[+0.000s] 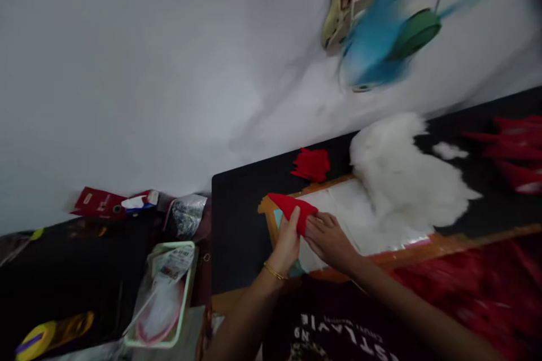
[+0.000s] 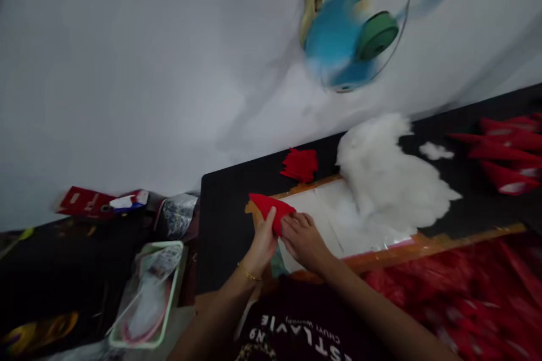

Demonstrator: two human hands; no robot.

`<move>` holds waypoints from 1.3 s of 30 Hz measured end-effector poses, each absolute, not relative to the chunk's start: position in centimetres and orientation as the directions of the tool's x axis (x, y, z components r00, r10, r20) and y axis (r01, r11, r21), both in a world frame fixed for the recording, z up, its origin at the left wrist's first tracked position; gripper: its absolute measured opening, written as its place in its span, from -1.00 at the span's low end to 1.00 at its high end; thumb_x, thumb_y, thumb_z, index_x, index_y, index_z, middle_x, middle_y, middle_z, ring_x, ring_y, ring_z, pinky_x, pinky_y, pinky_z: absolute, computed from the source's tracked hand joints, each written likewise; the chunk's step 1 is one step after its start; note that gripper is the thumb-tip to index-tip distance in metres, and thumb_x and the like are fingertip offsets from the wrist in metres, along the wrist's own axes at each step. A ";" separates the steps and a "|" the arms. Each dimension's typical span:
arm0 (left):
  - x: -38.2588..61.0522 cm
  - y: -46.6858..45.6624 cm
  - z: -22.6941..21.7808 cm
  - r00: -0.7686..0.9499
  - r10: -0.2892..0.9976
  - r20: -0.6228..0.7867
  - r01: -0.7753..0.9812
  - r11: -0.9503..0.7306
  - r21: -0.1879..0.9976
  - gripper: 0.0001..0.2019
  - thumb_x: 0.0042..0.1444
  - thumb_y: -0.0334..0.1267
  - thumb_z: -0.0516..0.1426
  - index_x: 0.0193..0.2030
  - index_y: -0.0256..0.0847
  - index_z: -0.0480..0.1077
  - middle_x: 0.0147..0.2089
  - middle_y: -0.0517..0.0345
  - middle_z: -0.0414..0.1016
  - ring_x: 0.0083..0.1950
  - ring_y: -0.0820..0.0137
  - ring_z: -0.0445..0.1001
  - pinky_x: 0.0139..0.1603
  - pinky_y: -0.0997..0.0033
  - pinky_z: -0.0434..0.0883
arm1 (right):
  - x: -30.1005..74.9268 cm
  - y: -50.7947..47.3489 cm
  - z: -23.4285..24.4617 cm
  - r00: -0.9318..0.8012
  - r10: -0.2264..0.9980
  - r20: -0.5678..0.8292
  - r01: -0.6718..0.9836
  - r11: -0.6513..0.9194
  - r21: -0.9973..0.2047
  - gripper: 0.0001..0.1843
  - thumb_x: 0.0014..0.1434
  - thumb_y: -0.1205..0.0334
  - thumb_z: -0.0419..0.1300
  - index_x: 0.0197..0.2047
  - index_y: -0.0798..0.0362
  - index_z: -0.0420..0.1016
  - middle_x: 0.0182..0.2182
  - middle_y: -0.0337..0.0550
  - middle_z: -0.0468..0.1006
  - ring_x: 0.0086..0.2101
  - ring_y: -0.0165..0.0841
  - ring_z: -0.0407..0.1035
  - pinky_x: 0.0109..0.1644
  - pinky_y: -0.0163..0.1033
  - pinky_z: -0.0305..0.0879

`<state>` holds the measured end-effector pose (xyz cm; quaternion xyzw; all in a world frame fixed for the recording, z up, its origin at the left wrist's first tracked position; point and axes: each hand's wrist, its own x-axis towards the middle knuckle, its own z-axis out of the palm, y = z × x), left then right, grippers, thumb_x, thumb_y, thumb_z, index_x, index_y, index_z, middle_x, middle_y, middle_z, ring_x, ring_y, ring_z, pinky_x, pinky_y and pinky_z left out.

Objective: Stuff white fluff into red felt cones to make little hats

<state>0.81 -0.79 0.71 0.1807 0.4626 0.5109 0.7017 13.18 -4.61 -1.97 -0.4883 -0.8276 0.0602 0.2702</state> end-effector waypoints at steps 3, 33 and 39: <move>1.2 -1.2 1.1 0.096 0.900 -0.425 -0.501 0.413 0.761 -0.52 -0.06 -0.08 0.37 -0.06 -0.30 0.41 -0.10 -0.08 0.54 -0.06 0.21 0.53 0.09 0.21 0.40 | 12.7 -4.1 -2.8 -0.451 0.854 0.258 0.715 0.519 -0.469 -0.68 0.19 0.28 0.14 -0.01 0.20 0.49 0.00 0.07 0.43 0.06 -0.13 0.25 0.22 0.06 0.15; 0.1 -1.1 -2.9 -0.052 0.851 -0.523 -0.514 0.426 0.745 -0.63 -0.27 -0.30 0.34 -0.23 -0.29 0.47 -0.28 0.01 0.56 -0.24 0.25 0.54 -0.12 0.32 0.45 | 12.1 -2.5 -5.2 -0.051 0.993 0.106 0.470 0.117 -0.875 -0.88 0.02 0.33 0.11 -0.33 0.12 0.44 -0.40 -0.18 0.47 -0.35 -0.41 0.36 -0.17 -0.33 0.30; -2.0 1.5 -4.2 -0.337 0.839 -0.428 -0.496 0.229 0.838 -0.61 -0.15 -0.39 0.29 -0.10 -0.22 0.44 -0.11 0.04 0.56 -0.11 0.29 0.54 -0.03 0.37 0.44 | 13.8 -3.4 -4.7 -0.141 0.990 -0.014 0.525 0.063 -0.849 -0.82 0.07 0.20 0.12 -0.44 0.14 0.41 -0.48 -0.20 0.46 -0.43 -0.45 0.34 -0.31 -0.41 0.21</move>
